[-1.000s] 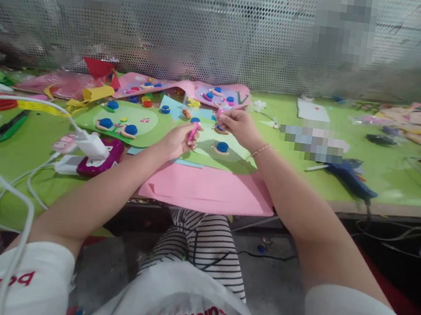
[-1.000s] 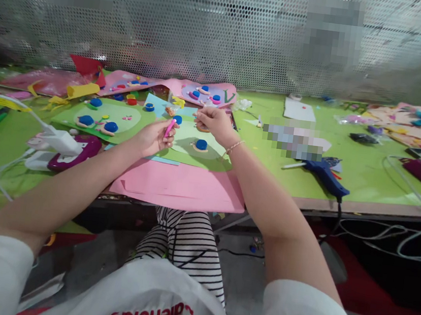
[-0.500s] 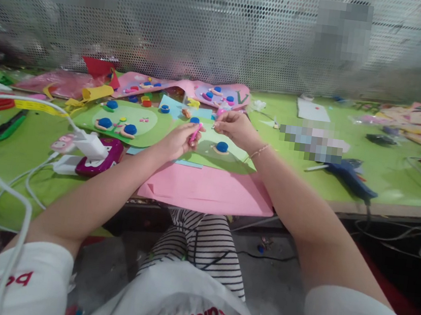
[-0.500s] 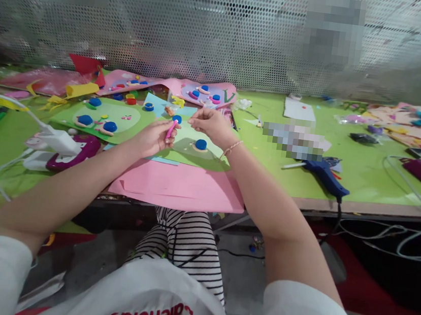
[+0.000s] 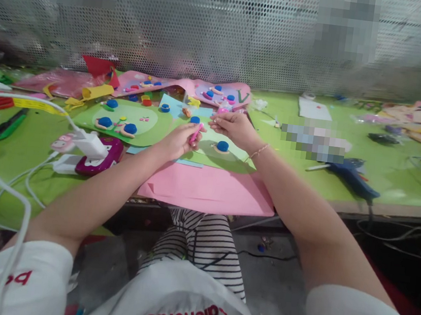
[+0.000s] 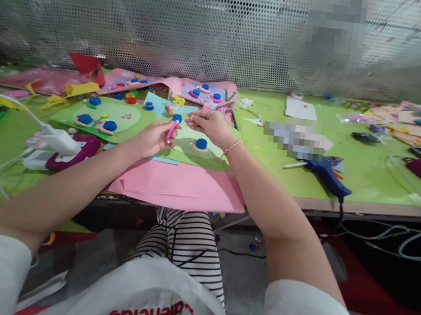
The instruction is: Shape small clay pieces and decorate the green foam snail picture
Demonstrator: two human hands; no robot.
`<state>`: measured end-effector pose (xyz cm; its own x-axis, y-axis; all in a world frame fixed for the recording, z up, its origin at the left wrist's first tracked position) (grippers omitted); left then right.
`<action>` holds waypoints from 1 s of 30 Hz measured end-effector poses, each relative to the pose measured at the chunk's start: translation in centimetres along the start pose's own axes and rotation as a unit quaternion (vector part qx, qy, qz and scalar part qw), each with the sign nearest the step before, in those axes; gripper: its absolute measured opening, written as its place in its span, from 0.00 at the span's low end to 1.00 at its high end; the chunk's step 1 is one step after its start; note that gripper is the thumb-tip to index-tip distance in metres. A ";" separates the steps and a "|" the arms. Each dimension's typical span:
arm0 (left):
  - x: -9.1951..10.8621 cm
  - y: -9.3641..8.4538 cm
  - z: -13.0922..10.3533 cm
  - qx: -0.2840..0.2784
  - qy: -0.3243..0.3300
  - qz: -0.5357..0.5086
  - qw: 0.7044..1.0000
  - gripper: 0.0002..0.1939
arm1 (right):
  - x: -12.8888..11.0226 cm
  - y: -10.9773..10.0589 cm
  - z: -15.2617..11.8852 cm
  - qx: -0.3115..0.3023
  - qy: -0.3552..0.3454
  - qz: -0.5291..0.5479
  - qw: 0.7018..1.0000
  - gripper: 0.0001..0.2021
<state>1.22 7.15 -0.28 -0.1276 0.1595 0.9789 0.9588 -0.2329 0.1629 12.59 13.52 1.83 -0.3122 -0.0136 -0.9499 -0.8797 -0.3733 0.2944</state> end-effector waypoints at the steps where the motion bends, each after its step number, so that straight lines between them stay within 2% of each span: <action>1: 0.0 0.0 0.0 -0.001 0.000 0.000 1.000 0.09 | -0.1 0.1 -0.1 -0.008 -0.002 -0.001 1.000 0.06; 7: -0.1 0.0 0.1 -0.001 -0.002 0.000 1.000 0.08 | -0.9 0.9 -0.4 -0.032 -0.027 -0.019 0.999 0.14; 13: -0.1 -0.1 0.1 -0.006 0.006 0.000 1.000 0.08 | -0.1 0.6 -0.4 -0.008 0.012 0.020 1.000 0.07; 20: -0.1 0.1 0.1 -0.007 0.002 0.003 1.000 0.08 | -0.7 0.6 -0.6 -0.009 -0.008 -0.005 1.000 0.12; 25: 0.0 0.1 -0.1 0.003 -0.003 0.003 1.000 0.08 | -0.2 0.5 -0.5 0.001 0.014 0.013 1.000 0.07; 30: 0.0 0.2 0.0 -0.007 0.002 0.005 1.000 0.09 | -0.6 0.7 -0.6 -0.006 -0.011 -0.004 1.000 0.12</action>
<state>1.41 7.12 -0.29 -0.1181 0.1536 0.9810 0.9562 -0.2488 0.1541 12.41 12.71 2.58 -0.3129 0.0103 -0.9497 -0.8777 -0.3853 0.2850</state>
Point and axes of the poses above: each hand's wrist, its own z-axis towards the middle knuckle, its own y-axis out of the palm, x = y × z, the point moved 10 cm from there along z, towards the middle knuckle, and after that the axes turned 12 degrees about z, right-handed, at the moved point
